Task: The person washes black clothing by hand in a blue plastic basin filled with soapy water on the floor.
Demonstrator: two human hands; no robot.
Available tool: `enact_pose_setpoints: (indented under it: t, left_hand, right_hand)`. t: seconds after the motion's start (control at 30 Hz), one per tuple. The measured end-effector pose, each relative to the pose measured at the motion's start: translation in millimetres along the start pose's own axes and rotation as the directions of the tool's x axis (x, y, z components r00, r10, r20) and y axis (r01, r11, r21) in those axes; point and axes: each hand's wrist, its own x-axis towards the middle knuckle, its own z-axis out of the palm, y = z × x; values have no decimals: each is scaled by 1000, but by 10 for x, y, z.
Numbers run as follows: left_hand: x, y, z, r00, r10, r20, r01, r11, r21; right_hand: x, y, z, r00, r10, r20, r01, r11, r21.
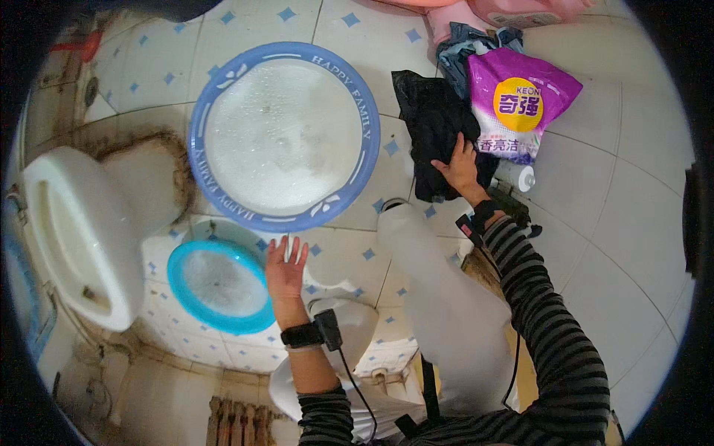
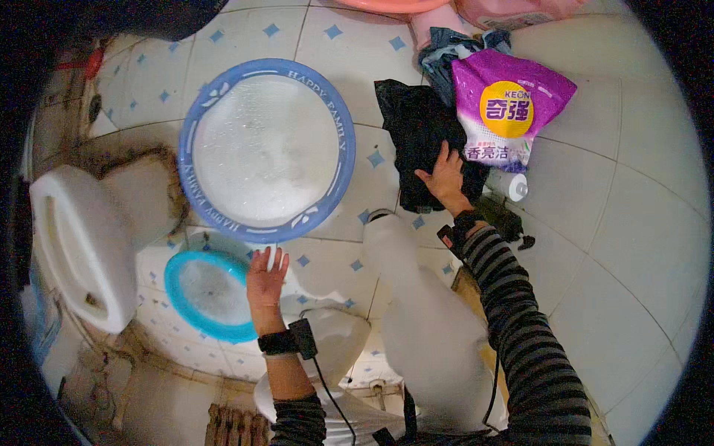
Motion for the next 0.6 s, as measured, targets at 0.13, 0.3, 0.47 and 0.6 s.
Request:
enact_pose_setpoints:
  t: [0.13,0.3,0.47,0.6]
  left_hand:
    - [584,-18,32,995,56,83,-55,998,-16]
    - [971,-4,15,993,110,41,-110,994,-11]
    - [966,121,50,979,185,86,-190,981,47]
    - [1041,53,29,981,147,128,-152,988,23]
  right_hand:
    - [242,366,97,987,-110,-116,129,976,174]
    - [170,747,-70,994,84,-65,9,545,838]
    - [-313,460,-989,985,159,60,-73,77,994]
    - [-799,579,-1369,977,211,-32,61,-134,989]
